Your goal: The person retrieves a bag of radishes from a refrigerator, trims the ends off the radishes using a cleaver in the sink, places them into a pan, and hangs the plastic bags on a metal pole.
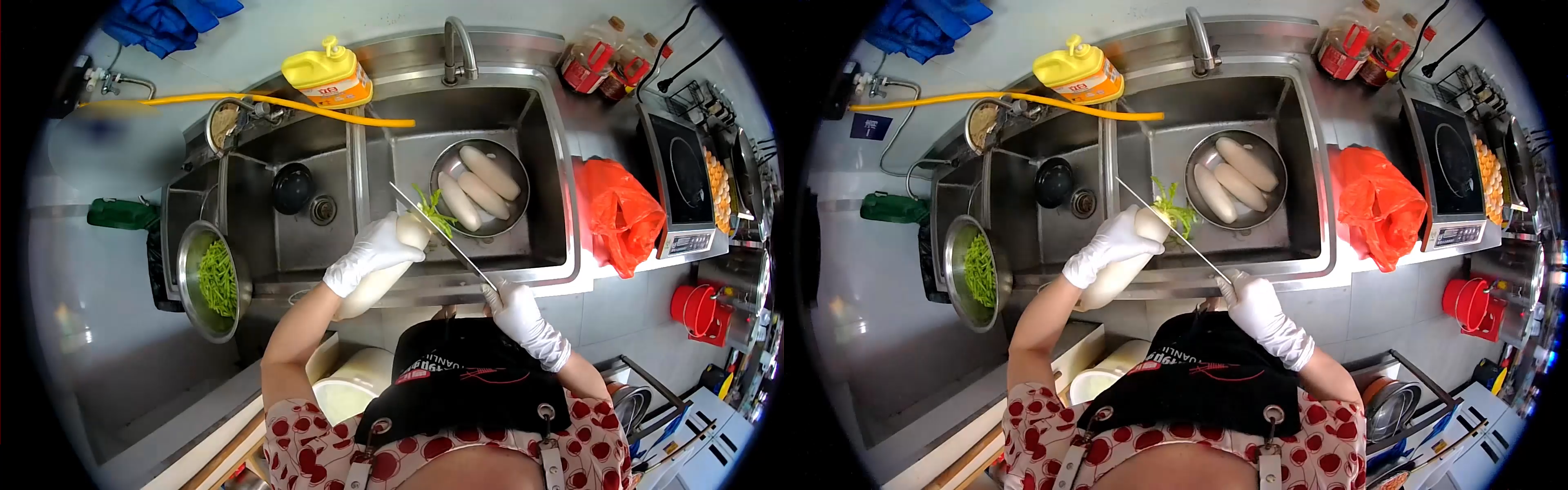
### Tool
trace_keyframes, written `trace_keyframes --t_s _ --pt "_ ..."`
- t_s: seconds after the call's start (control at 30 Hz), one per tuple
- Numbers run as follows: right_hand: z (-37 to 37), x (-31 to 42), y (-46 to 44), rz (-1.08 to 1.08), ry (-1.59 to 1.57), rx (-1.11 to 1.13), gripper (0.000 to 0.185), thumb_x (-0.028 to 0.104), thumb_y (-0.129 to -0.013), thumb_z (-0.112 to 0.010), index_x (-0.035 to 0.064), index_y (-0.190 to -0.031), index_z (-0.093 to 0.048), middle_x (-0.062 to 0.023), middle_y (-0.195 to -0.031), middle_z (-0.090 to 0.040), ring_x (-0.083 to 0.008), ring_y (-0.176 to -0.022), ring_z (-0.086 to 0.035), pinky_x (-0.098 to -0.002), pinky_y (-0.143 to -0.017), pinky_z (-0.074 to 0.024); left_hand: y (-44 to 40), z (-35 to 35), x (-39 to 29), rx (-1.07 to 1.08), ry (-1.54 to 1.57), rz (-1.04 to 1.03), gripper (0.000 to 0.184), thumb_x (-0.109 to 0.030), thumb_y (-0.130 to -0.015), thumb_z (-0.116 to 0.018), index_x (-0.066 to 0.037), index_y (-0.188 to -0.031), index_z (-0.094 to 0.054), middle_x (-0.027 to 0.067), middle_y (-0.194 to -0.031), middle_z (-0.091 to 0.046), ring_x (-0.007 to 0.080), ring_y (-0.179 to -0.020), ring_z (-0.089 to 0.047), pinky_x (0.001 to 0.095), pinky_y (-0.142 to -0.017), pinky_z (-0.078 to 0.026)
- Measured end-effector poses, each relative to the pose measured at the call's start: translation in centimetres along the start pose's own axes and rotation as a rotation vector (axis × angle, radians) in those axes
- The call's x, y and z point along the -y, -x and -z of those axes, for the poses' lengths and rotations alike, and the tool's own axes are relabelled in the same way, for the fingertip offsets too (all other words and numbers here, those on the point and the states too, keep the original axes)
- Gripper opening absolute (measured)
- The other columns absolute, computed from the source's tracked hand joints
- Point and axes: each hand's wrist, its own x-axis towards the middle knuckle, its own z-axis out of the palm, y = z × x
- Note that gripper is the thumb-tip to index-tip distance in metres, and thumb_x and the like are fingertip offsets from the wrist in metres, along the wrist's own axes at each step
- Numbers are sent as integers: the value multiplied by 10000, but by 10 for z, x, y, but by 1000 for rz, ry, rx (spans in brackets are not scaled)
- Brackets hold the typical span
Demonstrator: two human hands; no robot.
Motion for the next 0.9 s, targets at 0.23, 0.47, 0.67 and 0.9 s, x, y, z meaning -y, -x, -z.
trace_keyframes --t_s 0.23,0.47,0.67,0.9 --pt "-9 7 -6 80 200 -2 160 164 -844 -605 16 -799 -560 -180 -628 -579 -363 -566 -593 -433 -496 -472 -16 -10 25 -57 41 -98 603 -393 -556 -761 -12 -1008 -639 222 -912 -655 350 -873 -638 385 -783 -496" --pt "-43 5 -21 137 267 21 133 138 -814 -579 42 -746 -516 -153 -610 -583 -319 -526 -609 -402 -494 -502 -2 -23 34 -93 57 -123 526 -382 -573 -742 -15 -943 -668 225 -856 -657 350 -821 -646 378 -754 -505" --pt "-60 16 -36 100 231 80 173 168 -832 -596 22 -788 -514 -165 -613 -581 -356 -543 -593 -429 -503 -486 5 -28 47 -120 -10 -99 506 -372 -580 -733 12 -900 -659 208 -826 -657 354 -814 -645 387 -750 -505" --pt "-73 18 -49 121 166 -5 215 196 -880 -561 25 -756 -520 -174 -607 -579 -359 -549 -594 -443 -515 -483 16 -31 45 -125 -130 -14 741 -361 -560 -772 -43 -1172 -499 213 -975 -637 363 -912 -623 418 -810 -494"
